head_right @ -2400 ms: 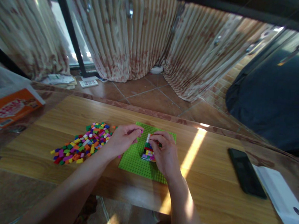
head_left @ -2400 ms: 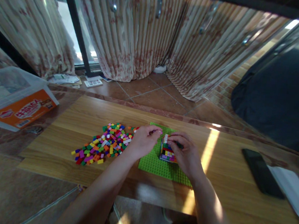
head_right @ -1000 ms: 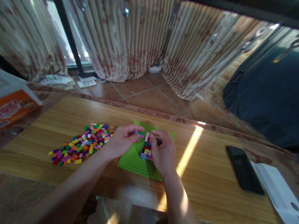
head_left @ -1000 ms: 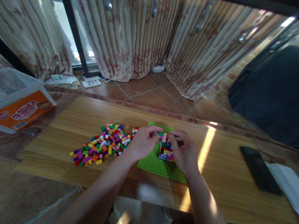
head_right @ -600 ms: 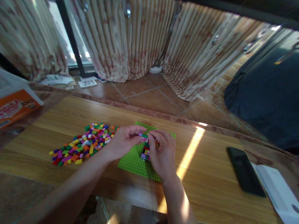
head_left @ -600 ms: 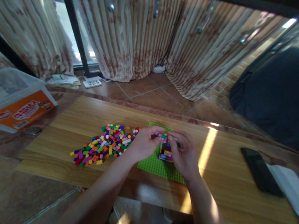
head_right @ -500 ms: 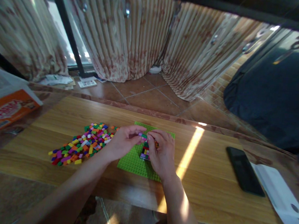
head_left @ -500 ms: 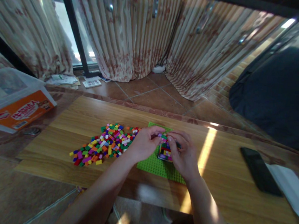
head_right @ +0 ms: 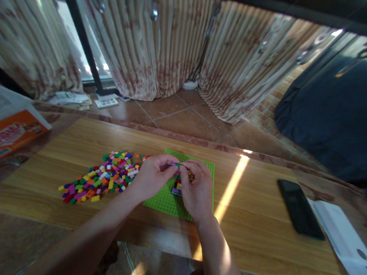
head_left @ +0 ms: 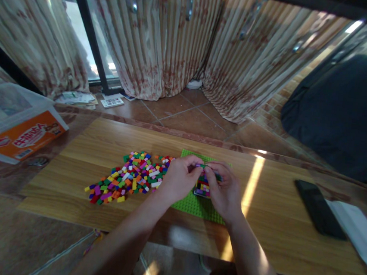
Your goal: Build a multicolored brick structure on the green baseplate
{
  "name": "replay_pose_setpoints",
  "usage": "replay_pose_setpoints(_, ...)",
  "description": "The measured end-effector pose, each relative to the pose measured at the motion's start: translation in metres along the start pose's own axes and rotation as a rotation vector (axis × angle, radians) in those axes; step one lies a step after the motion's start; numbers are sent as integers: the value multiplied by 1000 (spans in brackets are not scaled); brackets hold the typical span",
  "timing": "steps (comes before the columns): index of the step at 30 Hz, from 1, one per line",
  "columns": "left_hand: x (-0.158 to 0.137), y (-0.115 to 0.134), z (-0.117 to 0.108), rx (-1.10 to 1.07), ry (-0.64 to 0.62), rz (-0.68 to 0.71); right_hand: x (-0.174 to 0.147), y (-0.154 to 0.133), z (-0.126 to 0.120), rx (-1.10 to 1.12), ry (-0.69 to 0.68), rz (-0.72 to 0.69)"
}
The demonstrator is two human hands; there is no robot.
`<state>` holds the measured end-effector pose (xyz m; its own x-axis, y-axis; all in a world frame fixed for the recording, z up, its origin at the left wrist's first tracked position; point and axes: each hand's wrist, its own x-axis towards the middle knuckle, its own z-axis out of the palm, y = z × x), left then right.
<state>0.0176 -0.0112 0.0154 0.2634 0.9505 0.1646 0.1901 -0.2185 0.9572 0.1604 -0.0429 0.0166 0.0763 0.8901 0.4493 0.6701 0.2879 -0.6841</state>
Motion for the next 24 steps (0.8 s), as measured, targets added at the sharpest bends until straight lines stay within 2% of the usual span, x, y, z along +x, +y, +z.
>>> replay_pose_setpoints(8, -2, -5, 11, -11, 132, -2, -1, -1, 1, -93, 70, -66)
replay_pose_setpoints(13, 2, -15, 8, -36, 160, -13, 6, 14, -14, -94, 166, -18)
replay_pose_setpoints(15, 3, -15, 4, -47, 172, -32, 9, 25, -21, -156, 149, -8)
replay_pose_setpoints(19, 4, -11, -1, 2, 167, -55, 10, 40, -26, -306, 23, -71)
replay_pose_setpoints(24, 3, -6, -1, 114, 132, -41, 8, 38, -19, -411, -93, -99)
